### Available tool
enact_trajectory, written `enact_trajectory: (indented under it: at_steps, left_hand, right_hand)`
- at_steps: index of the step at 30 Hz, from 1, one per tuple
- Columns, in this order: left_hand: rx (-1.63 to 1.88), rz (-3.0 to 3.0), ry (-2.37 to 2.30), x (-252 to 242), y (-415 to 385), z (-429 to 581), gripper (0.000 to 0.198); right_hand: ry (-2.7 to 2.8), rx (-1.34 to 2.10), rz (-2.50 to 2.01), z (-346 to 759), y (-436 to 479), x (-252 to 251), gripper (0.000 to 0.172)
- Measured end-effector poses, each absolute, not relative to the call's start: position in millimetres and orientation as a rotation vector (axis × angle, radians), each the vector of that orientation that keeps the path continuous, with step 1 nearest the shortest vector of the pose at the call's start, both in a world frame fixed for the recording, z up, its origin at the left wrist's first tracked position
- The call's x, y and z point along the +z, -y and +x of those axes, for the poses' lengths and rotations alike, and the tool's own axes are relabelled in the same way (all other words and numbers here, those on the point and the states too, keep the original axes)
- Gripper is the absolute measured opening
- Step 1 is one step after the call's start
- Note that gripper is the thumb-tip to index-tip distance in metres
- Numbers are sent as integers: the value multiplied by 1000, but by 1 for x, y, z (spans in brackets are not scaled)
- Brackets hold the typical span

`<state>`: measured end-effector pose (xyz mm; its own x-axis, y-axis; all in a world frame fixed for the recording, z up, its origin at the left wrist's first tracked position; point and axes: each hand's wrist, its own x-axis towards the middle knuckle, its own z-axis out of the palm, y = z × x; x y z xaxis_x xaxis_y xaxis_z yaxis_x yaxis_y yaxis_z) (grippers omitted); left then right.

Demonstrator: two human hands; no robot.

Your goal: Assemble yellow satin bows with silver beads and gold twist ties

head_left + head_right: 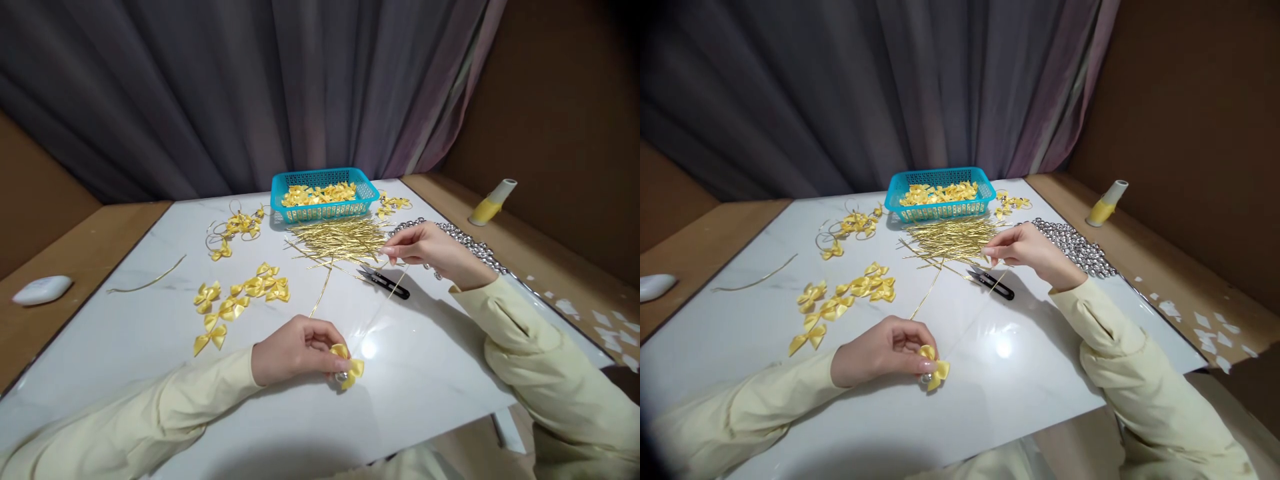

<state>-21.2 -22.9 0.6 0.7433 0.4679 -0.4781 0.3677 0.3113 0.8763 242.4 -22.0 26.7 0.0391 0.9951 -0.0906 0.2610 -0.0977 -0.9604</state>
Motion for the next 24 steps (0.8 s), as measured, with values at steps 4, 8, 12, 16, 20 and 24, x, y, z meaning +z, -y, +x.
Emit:
enact_trajectory:
  at_steps: [4,8,12,16,20,24]
  left_hand:
    - [75,1237,-738,-3,24,-23,19]
    - [91,1156,-669,-5,24,-24,20]
    - [124,1121,-660,-7,24,-22,19]
    - [132,1104,-651,-7,25,-21,19]
    - [119,1083,-663,-6,25,-21,20]
    - [91,1039,-676,-7,25,-21,24]
  right_hand:
    - [1346,1127,-1469,246,19,24,27]
    - [1312,1152,-1455,252,14,17,28]
    - [1324,1172,-1464,252,13,15,30]
    - [1345,1175,-1468,250,13,14,33]
    - [1336,1175,-1458,250,13,14,31]
    - [1346,1173,-1446,250,13,15,32]
